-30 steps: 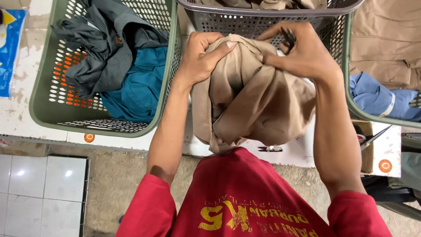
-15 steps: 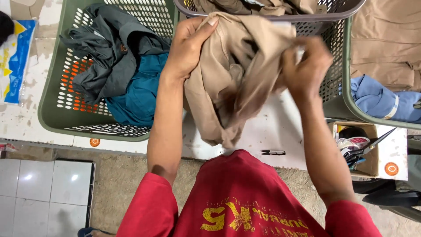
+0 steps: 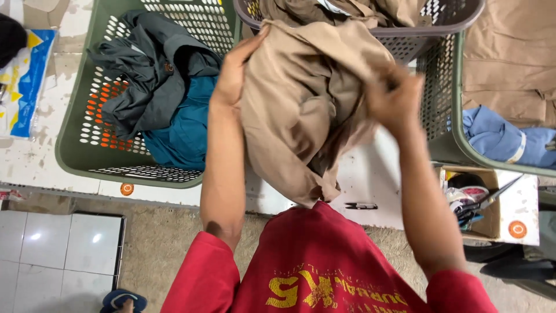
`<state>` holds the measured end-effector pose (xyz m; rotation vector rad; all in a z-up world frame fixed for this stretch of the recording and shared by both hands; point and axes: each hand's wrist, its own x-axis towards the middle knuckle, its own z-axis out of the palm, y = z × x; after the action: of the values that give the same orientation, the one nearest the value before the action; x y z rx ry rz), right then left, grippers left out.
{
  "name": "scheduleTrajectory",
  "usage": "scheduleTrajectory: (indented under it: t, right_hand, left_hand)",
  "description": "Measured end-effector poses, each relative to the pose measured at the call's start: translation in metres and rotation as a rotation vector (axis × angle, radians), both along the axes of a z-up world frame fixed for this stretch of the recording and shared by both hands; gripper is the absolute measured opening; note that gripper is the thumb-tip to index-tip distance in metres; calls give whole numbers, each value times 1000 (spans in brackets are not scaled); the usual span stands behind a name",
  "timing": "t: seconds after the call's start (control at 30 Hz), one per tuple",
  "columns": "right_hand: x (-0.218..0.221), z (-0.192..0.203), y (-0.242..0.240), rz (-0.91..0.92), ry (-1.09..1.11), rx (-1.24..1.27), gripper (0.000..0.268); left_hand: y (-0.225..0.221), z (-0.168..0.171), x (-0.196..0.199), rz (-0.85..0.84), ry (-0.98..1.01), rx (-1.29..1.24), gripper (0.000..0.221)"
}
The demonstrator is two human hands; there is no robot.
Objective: Inspecting a pair of trousers for quality control, checking pockets and seams, and using snips to trim threads.
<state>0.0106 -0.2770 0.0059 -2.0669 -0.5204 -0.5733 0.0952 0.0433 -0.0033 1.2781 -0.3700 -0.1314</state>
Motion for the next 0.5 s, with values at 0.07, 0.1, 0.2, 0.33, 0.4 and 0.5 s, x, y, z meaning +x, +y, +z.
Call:
scheduleTrajectory:
  t: [0.07,0.1,0.2,0.33,0.4,0.5]
  right_hand:
    - [28,1,-36,24,12,32,10]
    - [42,2,-54,59,20,67,7]
    - [61,27,-58,79,227,254,32]
    - [67,68,-25,-19,689,662,22]
    - [64,84,-20,100,928,401,25]
    - [68,88,-21,-7,1047,427,25]
  left_hand:
    - [-2,21,-19,-105,82,-42,29]
    - [-3,32,-28,-199,159,-82,27]
    - [-10,59,-45,-267,11,208,35]
    - [-3,42,-34,142,-305,686,28]
    - [-2,32,-33,319,-359,712,38]
    - [0,36,-44,296,-354,548,52]
